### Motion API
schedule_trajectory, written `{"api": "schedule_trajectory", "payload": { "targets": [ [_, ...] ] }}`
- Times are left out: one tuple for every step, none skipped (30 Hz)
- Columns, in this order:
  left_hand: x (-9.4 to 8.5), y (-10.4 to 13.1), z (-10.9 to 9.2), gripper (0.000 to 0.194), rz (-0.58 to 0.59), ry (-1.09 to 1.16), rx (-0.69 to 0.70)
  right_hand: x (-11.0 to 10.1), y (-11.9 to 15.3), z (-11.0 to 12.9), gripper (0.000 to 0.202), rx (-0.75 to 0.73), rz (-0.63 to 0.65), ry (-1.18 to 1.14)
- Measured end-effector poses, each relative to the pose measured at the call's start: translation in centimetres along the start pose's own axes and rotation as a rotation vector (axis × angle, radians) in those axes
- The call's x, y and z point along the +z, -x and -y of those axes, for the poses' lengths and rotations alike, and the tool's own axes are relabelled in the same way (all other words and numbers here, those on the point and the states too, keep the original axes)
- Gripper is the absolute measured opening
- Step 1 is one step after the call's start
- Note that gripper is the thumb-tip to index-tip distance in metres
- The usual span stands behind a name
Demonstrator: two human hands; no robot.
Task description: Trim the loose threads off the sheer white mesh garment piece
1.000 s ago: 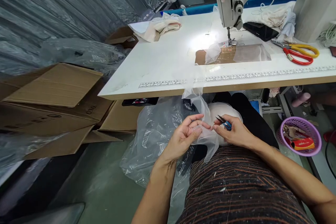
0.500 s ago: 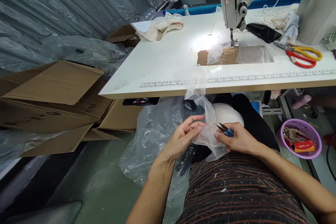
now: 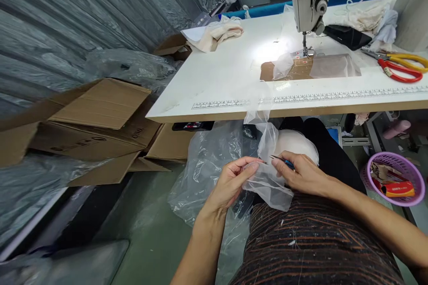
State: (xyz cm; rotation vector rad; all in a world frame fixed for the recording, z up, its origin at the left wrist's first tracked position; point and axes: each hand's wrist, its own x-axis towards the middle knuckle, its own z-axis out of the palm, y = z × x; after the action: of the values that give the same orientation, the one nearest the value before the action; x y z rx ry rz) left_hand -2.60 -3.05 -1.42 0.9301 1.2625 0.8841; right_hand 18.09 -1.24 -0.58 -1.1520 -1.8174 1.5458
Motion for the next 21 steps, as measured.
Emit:
{"api": "schedule_trajectory", "payload": {
  "targets": [
    [-0.1,0.1,-0.1,0.045,-0.004,0.002,-0.004,0.1,-0.3,0.1,0.053,-0.013,-0.017,0.006],
    [-0.2,0.2,-0.1,0.045,-0.005,0.002,-0.008,0.3,-0.7,0.1,0.058,-0.028,-0.033,0.022],
    [-0.3,0.3,-0.2,0.045,-0.008,0.0,-0.008,0.4,-1.0,0.1,0.061,-0.039,-0.044,0.045],
    [-0.3,0.3,-0.3,0.045,-0.012,-0.005,-0.003,0.6,-1.4,0.1,0.062,-0.046,-0.049,0.073],
    [-0.3,0.4,-0.4,0.044,-0.014,-0.013,0.006,0.8,-1.7,0.0,0.061,-0.048,-0.045,0.102],
    [-0.3,0.4,-0.5,0.044,-0.015,-0.025,0.018,0.9,-1.9,0.0,0.059,-0.053,-0.035,0.129],
    [-0.3,0.5,-0.6,0.043,-0.012,-0.04,0.03,1.1,-2.1,0.0,0.057,-0.061,-0.025,0.149],
    [-0.2,0.5,-0.7,0.042,-0.009,-0.057,0.042,1.3,-2.3,0.0,0.055,-0.069,-0.014,0.162],
    [-0.1,0.5,-0.8,0.041,-0.007,-0.076,0.053,1.4,-2.4,0.1,0.053,-0.077,-0.005,0.167],
    [-0.1,0.5,-0.8,0.039,-0.006,-0.095,0.061,1.5,-2.5,0.1,0.051,-0.086,-0.001,0.168],
    [0.0,0.5,-0.8,0.038,-0.007,-0.112,0.068,1.6,-2.6,0.1,0.049,-0.093,-0.002,0.168],
    [0.1,0.5,-0.8,0.037,-0.01,-0.125,0.072,1.7,-2.7,0.2,0.047,-0.095,-0.01,0.173],
    [0.2,0.4,-0.8,0.036,-0.014,-0.132,0.071,1.8,-2.8,0.1,0.045,-0.091,-0.027,0.184],
    [0.2,0.4,-0.7,0.035,-0.016,-0.133,0.064,1.8,-2.8,0.1,0.043,-0.082,-0.049,0.199],
    [0.3,0.4,-0.6,0.035,-0.017,-0.131,0.053,1.8,-2.8,0.0,0.042,-0.069,-0.075,0.217],
    [0.3,0.4,-0.6,0.036,-0.018,-0.129,0.041,1.8,-2.7,-0.1,0.041,-0.054,-0.098,0.234],
    [0.3,0.3,-0.5,0.036,-0.021,-0.128,0.032,1.8,-2.6,-0.2,0.04,-0.041,-0.115,0.247],
    [0.4,0.3,-0.5,0.037,-0.024,-0.129,0.026,1.7,-2.4,-0.3,0.04,-0.036,-0.122,0.257],
    [0.4,0.3,-0.5,0.037,-0.025,-0.132,0.024,1.7,-2.2,-0.3,0.04,-0.038,-0.119,0.267],
    [0.5,0.2,-0.6,0.036,-0.025,-0.135,0.027,1.6,-2.0,-0.3,0.04,-0.044,-0.108,0.278],
    [0.5,0.2,-0.6,0.035,-0.023,-0.139,0.033,1.6,-1.9,-0.2,0.04,-0.053,-0.093,0.293]
  ]
}}
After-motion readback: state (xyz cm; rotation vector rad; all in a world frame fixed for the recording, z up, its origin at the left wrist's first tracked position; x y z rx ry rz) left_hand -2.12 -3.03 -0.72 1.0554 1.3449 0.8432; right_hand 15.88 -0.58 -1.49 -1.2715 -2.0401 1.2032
